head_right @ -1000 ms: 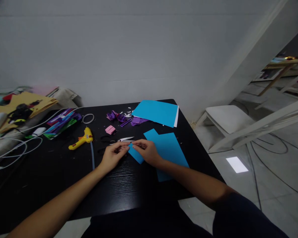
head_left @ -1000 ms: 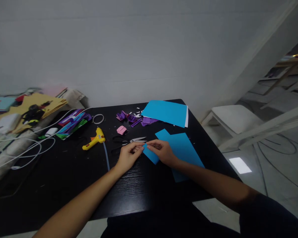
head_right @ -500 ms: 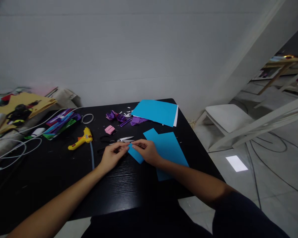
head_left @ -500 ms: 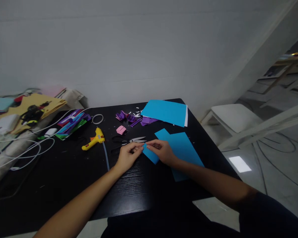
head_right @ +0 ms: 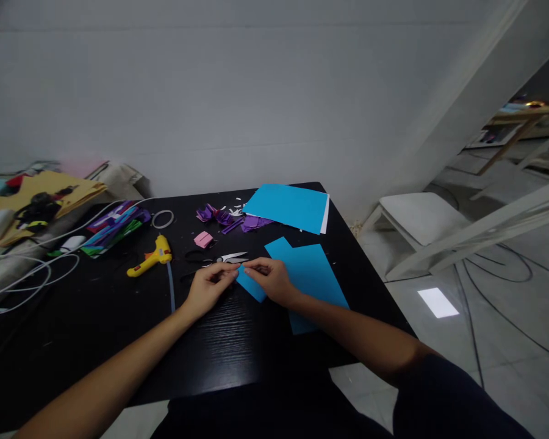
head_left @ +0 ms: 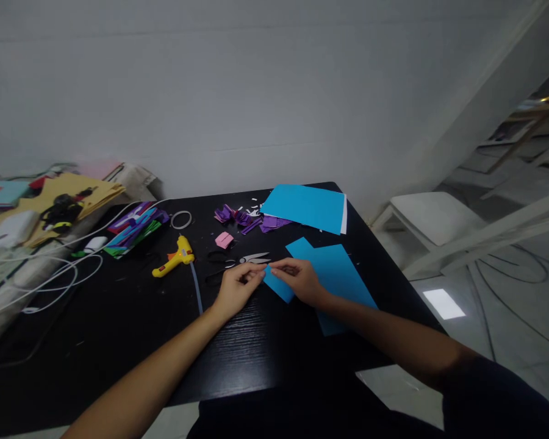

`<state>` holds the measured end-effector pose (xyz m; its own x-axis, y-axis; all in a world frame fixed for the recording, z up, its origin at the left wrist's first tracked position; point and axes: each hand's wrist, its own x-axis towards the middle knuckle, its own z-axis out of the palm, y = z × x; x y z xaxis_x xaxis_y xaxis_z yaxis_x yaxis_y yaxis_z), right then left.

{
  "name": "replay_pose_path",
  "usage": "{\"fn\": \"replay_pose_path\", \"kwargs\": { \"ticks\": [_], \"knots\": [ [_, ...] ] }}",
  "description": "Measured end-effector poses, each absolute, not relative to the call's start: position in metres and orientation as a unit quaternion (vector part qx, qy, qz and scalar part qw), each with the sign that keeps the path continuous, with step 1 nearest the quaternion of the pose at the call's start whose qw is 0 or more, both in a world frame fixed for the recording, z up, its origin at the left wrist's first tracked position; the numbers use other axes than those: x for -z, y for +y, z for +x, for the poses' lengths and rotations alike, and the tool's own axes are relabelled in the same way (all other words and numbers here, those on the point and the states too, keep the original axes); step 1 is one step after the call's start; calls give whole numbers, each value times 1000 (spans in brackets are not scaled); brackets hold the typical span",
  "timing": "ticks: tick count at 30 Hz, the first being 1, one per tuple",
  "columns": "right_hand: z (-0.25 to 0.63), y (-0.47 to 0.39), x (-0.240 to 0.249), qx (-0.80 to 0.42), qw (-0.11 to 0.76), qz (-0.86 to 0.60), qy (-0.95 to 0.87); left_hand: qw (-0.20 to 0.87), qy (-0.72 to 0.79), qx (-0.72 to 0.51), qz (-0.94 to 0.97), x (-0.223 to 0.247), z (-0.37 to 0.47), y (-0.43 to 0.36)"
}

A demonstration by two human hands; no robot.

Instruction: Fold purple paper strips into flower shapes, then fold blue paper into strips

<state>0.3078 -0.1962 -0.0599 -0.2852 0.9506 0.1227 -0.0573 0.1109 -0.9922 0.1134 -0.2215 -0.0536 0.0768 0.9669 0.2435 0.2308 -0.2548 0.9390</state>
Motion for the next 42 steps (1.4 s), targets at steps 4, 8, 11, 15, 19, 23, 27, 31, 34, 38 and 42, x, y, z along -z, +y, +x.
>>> {"fn": "replay_pose_path", "kwargs": {
  "ticks": [4, 8, 11, 15, 19, 23, 27, 31, 34, 38, 42],
  "knots": [
    [307, -197, 59, -552, 457, -377, -586, 433, 469, -486, 597, 49, 115, -222],
    [309, -196, 55, -555, 445, -375, -594, 517, 448, -481, 548, 42, 113, -217],
    [311, -196, 53, -564, 438, -368, -595, 556, 431, -462, 540, 39, 111, -214],
    [311, -197, 53, -575, 430, -359, -597, 592, 416, -444, 528, 41, 111, -213],
    [311, -198, 52, -588, 422, -352, -594, 635, 403, -430, 500, 44, 110, -214],
    [312, -198, 51, -605, 411, -340, -591, 684, 384, -415, 462, 43, 110, -214],
    [312, -198, 50, -613, 401, -336, -592, 721, 371, -401, 426, 40, 110, -214],
    [313, -199, 48, -634, 391, -329, -581, 743, 363, -390, 406, 40, 110, -215],
    [314, -198, 47, -656, 378, -322, -568, 751, 359, -387, 398, 41, 110, -215],
    [314, -197, 46, -684, 363, -313, -550, 754, 354, -390, 393, 40, 110, -216],
    [314, -196, 46, -693, 363, -313, -538, 752, 357, -389, 394, 38, 111, -216]
  ]
}}
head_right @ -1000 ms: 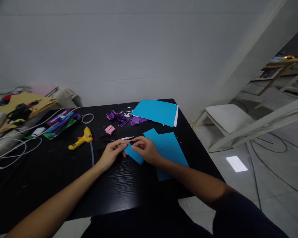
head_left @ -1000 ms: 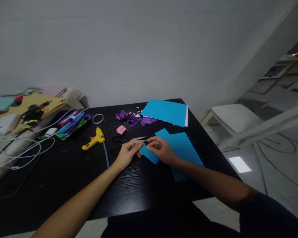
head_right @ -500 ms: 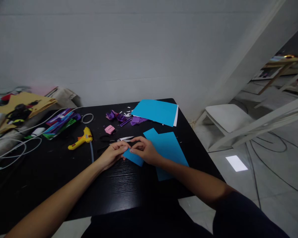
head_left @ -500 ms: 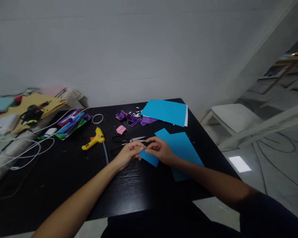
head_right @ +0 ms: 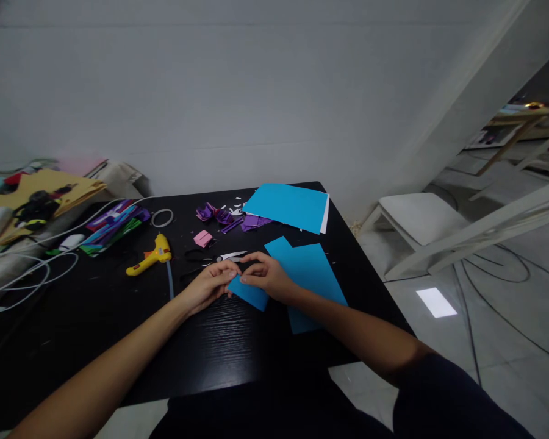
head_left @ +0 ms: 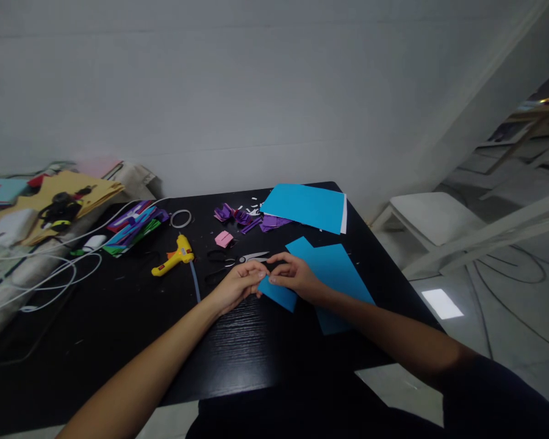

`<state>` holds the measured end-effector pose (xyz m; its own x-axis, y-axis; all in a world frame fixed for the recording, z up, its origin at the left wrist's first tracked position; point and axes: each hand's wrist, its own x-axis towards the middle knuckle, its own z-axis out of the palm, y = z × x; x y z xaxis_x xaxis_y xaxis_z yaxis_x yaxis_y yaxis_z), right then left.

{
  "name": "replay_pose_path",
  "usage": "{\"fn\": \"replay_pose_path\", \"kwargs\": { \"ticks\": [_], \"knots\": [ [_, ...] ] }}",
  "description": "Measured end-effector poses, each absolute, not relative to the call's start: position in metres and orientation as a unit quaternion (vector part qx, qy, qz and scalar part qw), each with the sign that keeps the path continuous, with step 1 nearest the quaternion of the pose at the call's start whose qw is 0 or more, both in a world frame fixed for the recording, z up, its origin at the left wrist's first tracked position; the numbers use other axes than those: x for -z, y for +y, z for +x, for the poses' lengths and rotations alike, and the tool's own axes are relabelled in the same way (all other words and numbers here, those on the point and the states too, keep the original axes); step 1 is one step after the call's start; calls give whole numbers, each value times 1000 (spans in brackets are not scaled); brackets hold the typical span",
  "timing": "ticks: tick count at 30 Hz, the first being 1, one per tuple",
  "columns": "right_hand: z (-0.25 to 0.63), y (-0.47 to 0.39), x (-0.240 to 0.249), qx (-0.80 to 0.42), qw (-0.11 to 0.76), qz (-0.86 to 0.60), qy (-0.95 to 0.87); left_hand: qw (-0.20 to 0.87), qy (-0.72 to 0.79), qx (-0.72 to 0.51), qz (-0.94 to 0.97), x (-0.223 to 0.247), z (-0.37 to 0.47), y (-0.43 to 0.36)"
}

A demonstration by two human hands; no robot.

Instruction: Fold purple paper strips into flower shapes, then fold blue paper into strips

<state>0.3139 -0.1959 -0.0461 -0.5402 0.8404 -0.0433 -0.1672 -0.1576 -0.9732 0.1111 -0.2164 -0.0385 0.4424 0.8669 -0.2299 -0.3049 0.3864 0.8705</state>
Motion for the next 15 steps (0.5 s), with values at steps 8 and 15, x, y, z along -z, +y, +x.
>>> {"fn": "replay_pose_path", "kwargs": {
  "ticks": [8, 15],
  "knots": [
    [314, -195, 48, -667, 368, -333, -556, 711, 378, -400, 438, 37, 113, -216],
    [312, -193, 53, -598, 408, -368, -584, 490, 447, -451, 596, 38, 115, -225]
  ]
}}
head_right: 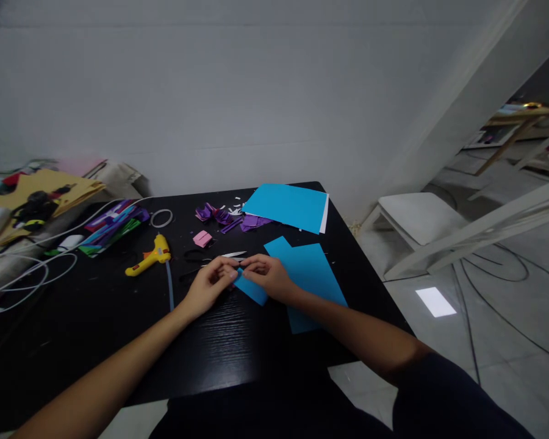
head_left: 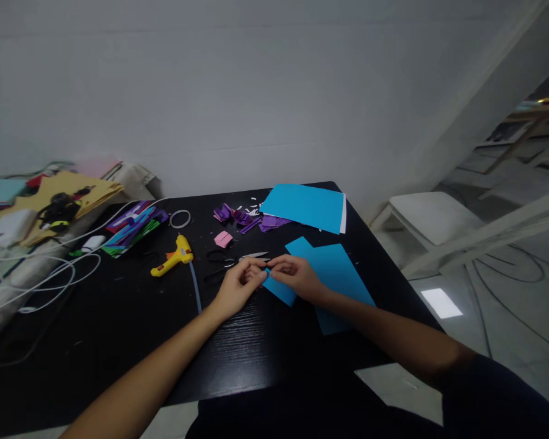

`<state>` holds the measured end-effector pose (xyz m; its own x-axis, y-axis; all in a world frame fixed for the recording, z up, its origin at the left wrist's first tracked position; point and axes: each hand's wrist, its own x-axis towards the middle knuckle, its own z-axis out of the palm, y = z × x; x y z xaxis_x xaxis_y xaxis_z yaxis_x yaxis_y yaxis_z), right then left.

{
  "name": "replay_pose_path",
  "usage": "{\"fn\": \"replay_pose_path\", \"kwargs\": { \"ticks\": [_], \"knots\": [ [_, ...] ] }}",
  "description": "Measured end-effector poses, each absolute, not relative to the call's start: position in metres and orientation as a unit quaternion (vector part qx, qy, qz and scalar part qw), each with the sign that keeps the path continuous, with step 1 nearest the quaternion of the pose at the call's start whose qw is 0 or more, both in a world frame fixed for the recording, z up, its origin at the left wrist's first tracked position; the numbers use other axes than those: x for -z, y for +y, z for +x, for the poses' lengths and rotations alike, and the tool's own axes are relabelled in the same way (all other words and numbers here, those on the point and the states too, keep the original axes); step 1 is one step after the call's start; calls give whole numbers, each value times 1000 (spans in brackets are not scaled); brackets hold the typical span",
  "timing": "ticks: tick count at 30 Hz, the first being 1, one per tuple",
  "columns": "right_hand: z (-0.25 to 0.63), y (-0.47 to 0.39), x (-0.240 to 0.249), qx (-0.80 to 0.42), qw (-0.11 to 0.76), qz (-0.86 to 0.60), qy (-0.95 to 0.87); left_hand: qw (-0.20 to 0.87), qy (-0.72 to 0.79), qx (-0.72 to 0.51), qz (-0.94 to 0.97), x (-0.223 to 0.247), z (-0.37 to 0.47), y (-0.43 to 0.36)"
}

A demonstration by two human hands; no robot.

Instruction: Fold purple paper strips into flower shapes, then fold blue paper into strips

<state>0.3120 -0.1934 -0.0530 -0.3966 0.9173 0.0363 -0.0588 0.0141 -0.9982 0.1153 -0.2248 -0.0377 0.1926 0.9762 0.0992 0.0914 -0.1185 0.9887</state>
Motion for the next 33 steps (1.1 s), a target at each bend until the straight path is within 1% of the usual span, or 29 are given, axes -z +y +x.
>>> {"fn": "replay_pose_path", "kwargs": {
  "ticks": [4, 10, 18, 24, 29, 33],
  "knots": [
    [311, -193, 54, -576, 429, -378, -584, 390, 480, -452, 643, 44, 118, -229],
    [310, -193, 55, -571, 442, -383, -575, 337, 480, -465, 663, 47, 118, -228],
    [312, -195, 54, -561, 436, -396, -582, 359, 481, -472, 646, 48, 117, -227],
    [312, -196, 54, -558, 439, -394, -583, 408, 479, -466, 622, 50, 117, -226],
    [310, -197, 56, -556, 441, -390, -586, 479, 471, -467, 575, 47, 119, -225],
    [311, -197, 57, -556, 442, -377, -594, 483, 472, -452, 582, 44, 120, -226]
  ]
}}
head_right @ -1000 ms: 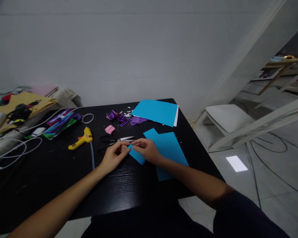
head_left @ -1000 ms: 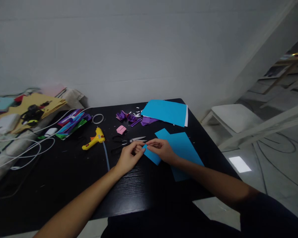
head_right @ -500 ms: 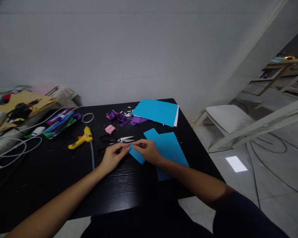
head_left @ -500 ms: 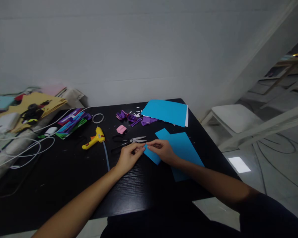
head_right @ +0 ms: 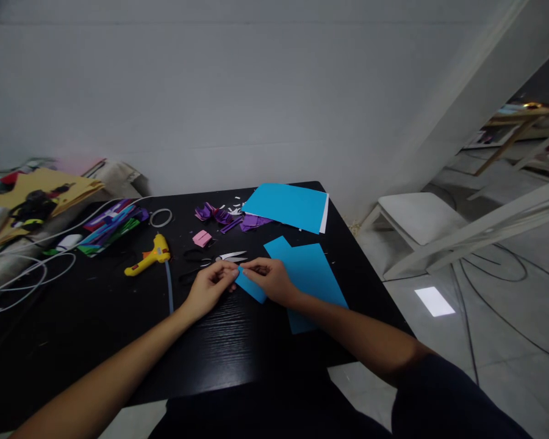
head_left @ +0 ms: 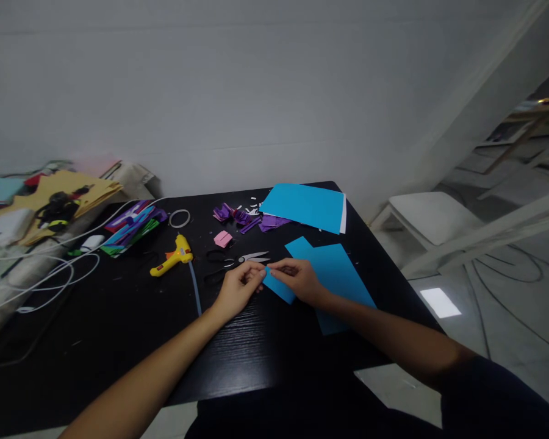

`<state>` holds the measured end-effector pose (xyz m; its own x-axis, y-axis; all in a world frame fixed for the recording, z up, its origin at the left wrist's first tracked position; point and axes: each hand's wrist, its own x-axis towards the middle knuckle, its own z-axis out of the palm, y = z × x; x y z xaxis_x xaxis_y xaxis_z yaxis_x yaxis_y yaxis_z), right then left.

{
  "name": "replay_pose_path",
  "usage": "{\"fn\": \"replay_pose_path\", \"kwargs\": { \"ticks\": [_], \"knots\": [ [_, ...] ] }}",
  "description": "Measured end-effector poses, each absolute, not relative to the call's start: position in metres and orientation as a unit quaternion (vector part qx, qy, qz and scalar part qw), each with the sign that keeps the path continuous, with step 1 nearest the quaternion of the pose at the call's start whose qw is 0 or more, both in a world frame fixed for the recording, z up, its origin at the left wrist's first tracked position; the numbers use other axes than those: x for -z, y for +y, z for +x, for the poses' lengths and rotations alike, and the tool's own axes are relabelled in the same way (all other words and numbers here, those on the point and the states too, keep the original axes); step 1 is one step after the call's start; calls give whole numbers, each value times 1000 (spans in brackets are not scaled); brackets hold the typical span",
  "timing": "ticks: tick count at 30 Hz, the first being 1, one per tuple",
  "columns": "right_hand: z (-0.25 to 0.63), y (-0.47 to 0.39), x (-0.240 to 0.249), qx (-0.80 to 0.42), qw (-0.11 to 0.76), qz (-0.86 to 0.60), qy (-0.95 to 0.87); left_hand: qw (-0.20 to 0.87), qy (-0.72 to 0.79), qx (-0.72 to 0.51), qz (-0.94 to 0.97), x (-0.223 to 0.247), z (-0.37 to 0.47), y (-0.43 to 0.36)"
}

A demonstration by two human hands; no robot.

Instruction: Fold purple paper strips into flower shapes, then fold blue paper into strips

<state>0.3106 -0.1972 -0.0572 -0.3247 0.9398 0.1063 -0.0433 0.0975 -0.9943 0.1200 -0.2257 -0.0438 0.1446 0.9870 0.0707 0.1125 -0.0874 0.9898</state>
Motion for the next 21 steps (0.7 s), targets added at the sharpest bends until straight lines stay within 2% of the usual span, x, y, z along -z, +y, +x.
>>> {"fn": "replay_pose_path", "kwargs": {
  "ticks": [7, 11, 21],
  "knots": [
    [311, -200, 56, -523, 421, -381, -636, 491, 478, -439, 581, 43, 121, -226],
    [311, -201, 54, -544, 419, -370, -626, 475, 473, -436, 600, 41, 118, -226],
    [312, -192, 53, -546, 448, -404, -581, 414, 494, -532, 549, 33, 104, -215]
  ]
}}
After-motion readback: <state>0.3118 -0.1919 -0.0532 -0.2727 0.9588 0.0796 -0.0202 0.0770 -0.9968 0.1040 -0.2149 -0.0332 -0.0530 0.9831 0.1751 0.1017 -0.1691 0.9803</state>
